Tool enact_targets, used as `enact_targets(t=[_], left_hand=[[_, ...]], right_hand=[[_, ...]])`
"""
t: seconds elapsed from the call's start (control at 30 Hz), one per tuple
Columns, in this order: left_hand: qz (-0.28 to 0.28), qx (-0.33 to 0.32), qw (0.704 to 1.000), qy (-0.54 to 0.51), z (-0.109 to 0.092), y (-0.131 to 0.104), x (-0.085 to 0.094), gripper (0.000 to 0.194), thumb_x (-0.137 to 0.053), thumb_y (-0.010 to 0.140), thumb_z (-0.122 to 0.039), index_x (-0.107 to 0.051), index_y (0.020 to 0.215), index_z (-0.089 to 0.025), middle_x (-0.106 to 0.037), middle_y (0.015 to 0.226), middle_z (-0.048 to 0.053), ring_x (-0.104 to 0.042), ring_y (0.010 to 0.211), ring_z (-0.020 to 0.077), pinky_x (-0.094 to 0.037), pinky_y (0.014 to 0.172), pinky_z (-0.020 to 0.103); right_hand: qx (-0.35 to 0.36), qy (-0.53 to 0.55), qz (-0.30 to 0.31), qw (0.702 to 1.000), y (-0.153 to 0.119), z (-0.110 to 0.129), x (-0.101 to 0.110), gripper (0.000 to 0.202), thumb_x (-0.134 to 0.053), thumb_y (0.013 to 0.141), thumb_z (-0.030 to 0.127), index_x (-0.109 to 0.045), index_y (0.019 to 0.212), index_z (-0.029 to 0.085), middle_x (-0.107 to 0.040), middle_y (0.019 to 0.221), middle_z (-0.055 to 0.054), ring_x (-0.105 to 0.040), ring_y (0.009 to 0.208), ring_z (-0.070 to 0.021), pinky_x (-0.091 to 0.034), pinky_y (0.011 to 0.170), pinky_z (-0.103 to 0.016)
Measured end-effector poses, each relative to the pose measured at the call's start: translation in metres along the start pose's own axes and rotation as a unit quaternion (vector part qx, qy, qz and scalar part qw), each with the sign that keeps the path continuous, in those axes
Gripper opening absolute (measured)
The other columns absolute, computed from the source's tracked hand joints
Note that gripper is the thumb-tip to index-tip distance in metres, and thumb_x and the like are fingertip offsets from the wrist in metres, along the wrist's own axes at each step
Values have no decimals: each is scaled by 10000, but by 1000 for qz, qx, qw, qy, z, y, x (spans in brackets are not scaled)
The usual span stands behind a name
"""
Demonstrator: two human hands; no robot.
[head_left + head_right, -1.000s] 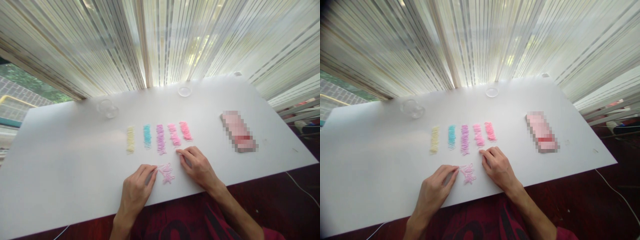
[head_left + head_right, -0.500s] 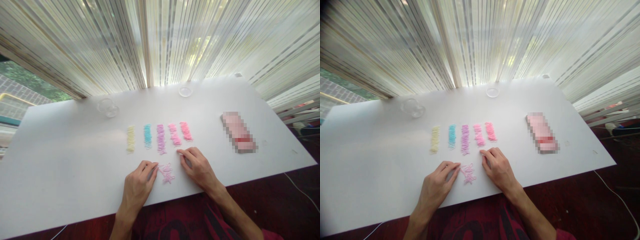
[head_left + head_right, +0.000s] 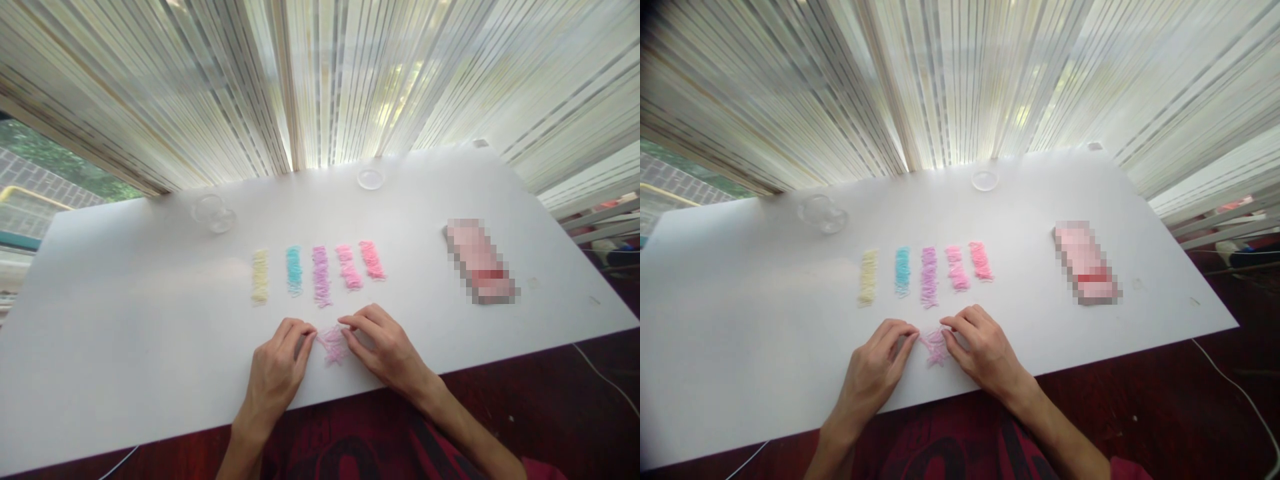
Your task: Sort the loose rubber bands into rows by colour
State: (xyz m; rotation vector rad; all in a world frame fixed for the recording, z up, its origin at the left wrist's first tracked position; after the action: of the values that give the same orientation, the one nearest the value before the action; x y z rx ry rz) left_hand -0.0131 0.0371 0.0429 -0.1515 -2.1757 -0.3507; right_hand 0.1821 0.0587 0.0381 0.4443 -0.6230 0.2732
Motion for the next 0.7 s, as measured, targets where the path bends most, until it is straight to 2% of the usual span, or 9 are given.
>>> enact_targets(t=[0.17, 0.33, 0.57, 0.7], left_hand=[[7, -5, 1000, -26, -5, 2, 2, 139, -499, 1047, -228, -626, 993, -211, -682, 922, 16, -684, 753, 143, -531, 634, 230], [15, -6, 999, -41, -6, 2, 0, 122, -519, 1044, -237, -634, 1011, -214, -682, 935, 20, -704, 811, 152, -556, 675, 233], [33, -3, 999, 1, 5, -8, 2, 194, -529, 1044, -310, -665, 1153, -225, -696, 1007, 28, -731, 834, 161, -580, 715, 252], [49, -4, 999, 24, 6, -10, 0, 213, -488, 1059, -314, -690, 1071, -245, -685, 965, 5, -716, 736, 131, -563, 658, 228]], right_hand=[[19, 31, 24, 999, 6, 3, -7, 171, -654, 973, 178, -682, 1141, 187, -692, 930, -63, -654, 848, -205, -566, 761, -337], [29, 26, 26, 999, 8, 1, -8, 102, -625, 975, 145, -696, 1029, 195, -690, 881, -53, -656, 821, -202, -559, 726, -323], [-48, -6, -49, 998, 16, -24, 26, 88, -636, 970, 158, -697, 978, 220, -698, 871, -34, -661, 791, -182, -563, 751, -308], [-79, -34, -77, 993, 22, -37, 36, 62, -656, 961, 187, -703, 948, 225, -702, 852, -24, -651, 743, -174, -566, 731, -306]])
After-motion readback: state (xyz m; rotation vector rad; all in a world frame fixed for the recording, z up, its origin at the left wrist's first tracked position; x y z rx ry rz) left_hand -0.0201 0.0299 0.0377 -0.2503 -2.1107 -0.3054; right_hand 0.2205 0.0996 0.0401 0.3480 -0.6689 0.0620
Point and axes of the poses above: each hand's wrist, its own y-axis towards the middle knuckle, its own x-axis out of the back of the hand, z = x × y, the point moved 4 cm from there along y, towards the middle knuckle
